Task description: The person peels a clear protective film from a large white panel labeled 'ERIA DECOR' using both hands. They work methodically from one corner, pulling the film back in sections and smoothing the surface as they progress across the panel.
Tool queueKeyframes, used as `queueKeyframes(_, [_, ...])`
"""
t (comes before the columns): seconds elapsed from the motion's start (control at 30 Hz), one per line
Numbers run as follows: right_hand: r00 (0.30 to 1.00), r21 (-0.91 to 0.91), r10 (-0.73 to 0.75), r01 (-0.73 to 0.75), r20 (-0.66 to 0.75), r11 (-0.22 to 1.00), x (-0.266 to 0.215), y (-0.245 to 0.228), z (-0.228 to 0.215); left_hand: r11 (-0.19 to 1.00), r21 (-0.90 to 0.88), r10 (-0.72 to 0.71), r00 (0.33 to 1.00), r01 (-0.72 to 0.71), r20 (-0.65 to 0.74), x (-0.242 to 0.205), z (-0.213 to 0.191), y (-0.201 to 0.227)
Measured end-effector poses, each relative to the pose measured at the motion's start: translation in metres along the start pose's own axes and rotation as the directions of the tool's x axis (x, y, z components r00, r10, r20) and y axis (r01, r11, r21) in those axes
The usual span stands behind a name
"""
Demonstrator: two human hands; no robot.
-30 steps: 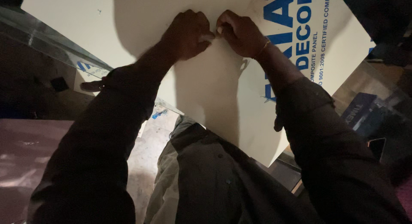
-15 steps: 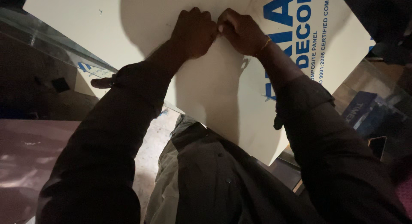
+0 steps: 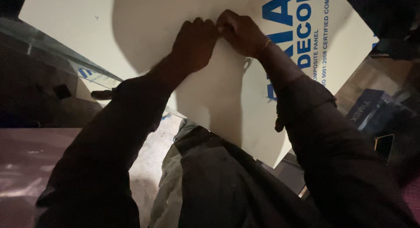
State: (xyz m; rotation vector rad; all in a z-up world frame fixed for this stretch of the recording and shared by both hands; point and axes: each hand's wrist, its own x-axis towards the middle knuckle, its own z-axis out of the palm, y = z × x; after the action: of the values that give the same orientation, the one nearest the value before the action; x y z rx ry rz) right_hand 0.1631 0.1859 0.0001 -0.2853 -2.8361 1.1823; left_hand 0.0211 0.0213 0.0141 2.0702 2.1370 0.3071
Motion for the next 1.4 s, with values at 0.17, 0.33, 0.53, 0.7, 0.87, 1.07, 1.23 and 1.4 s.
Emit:
queueKeyframes(0.17, [0.995,0.022,0.096,-0.096,0.023,0.995,0.0,0.0,0.0,0.993,-0.102,-0.062,0.998,0.062,0.007,-0.007,0.007,0.007])
queueKeyframes(0.33, [0.998,0.03,0.064,-0.064,0.003,0.998,0.0,-0.003,0.0,0.984,-0.179,-0.004,1.0,0.004,0.0,-0.007,0.007,-0.002])
queueKeyframes(0.53, [1.0,0.059,0.031,-0.031,-0.001,0.998,0.0,-0.003,-0.002,0.875,-0.46,-0.037,0.969,0.149,0.243,-0.008,-0.009,-0.009])
queueKeyframes(0.7, [1.0,-0.016,-0.027,0.027,-0.005,1.0,0.0,0.0,-0.003,0.743,-0.653,-0.119,0.989,0.147,0.087,-0.035,-0.01,-0.013])
queueKeyframes(0.87, [0.943,-0.284,-0.326,0.333,0.073,0.899,0.004,0.001,-0.004,0.612,-0.784,-0.318,0.939,0.1,-0.128,-0.07,0.015,0.027])
queueKeyframes(1.07, [0.972,-0.294,-0.199,0.228,0.127,0.928,0.003,-0.006,-0.004,0.62,-0.776,-0.297,0.951,0.119,-0.091,-0.122,0.043,0.157])
queueKeyframes(1.23, [0.966,-0.324,-0.173,0.229,0.192,0.918,0.006,-0.007,-0.005,0.755,-0.656,-0.338,0.848,-0.015,-0.408,-0.121,0.055,0.192])
queueKeyframes(1.4, [0.93,-0.386,-0.232,0.333,0.285,0.86,0.012,-0.005,-0.006,0.758,-0.641,-0.386,0.875,0.12,-0.292,-0.114,0.054,0.196])
